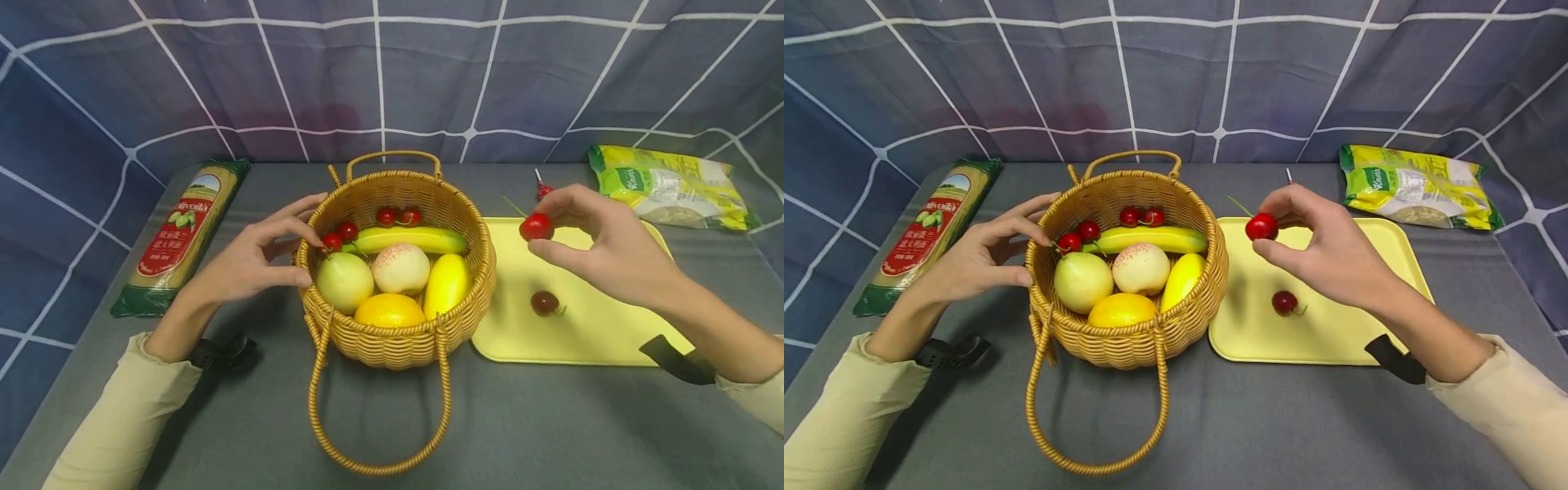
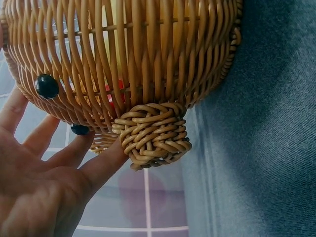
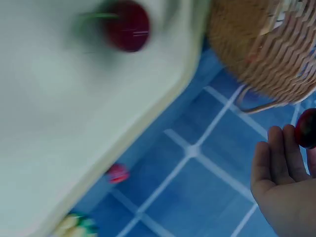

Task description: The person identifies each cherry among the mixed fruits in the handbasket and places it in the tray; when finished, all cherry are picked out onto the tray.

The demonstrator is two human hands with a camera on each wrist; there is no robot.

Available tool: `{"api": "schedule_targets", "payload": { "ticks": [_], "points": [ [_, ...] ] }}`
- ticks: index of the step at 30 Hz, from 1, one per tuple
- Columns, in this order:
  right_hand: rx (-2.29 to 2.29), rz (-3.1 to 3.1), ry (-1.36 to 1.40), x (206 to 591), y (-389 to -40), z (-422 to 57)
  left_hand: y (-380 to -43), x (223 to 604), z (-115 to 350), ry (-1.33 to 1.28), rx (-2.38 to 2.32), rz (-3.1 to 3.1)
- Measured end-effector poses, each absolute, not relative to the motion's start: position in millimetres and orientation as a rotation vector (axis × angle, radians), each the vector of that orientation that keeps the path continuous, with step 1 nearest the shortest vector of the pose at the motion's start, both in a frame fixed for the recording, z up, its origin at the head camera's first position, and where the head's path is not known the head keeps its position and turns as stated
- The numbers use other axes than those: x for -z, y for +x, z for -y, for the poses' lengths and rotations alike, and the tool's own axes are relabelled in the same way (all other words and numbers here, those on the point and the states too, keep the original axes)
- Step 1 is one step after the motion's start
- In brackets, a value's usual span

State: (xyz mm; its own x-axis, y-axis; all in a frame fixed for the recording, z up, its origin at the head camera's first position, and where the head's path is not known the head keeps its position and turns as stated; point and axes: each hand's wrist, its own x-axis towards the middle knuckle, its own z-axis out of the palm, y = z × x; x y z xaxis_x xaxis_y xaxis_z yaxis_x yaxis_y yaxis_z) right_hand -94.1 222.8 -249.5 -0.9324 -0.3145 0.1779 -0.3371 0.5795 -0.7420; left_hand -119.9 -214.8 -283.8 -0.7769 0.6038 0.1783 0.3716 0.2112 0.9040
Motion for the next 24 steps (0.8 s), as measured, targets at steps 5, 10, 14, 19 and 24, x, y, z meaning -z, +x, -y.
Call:
{"api": "schedule_targets", "payload": {
  "ticks": [5, 10, 14, 19, 24],
  "points": [
    [-1.276, 2.897, 0.41, 271, -97, -257, -120, 284, 216, 0.928, -1.592, -2.277],
    [-1.163, 3.022, 0.386, 293, -97, -285, -120, 284, 215, 0.918, -1.574, -2.289],
    [-1.129, 3.063, 0.49, 312, -96, -302, -120, 284, 215, 0.918, -1.568, -2.291],
    [-1.09, 3.043, 0.575, 330, -92, -311, -120, 284, 215, 0.923, -1.58, -2.278],
    [-0.997, 3.037, 0.588, 336, -88, -311, -120, 284, 216, 0.925, -1.578, -2.285]
  ]
}}
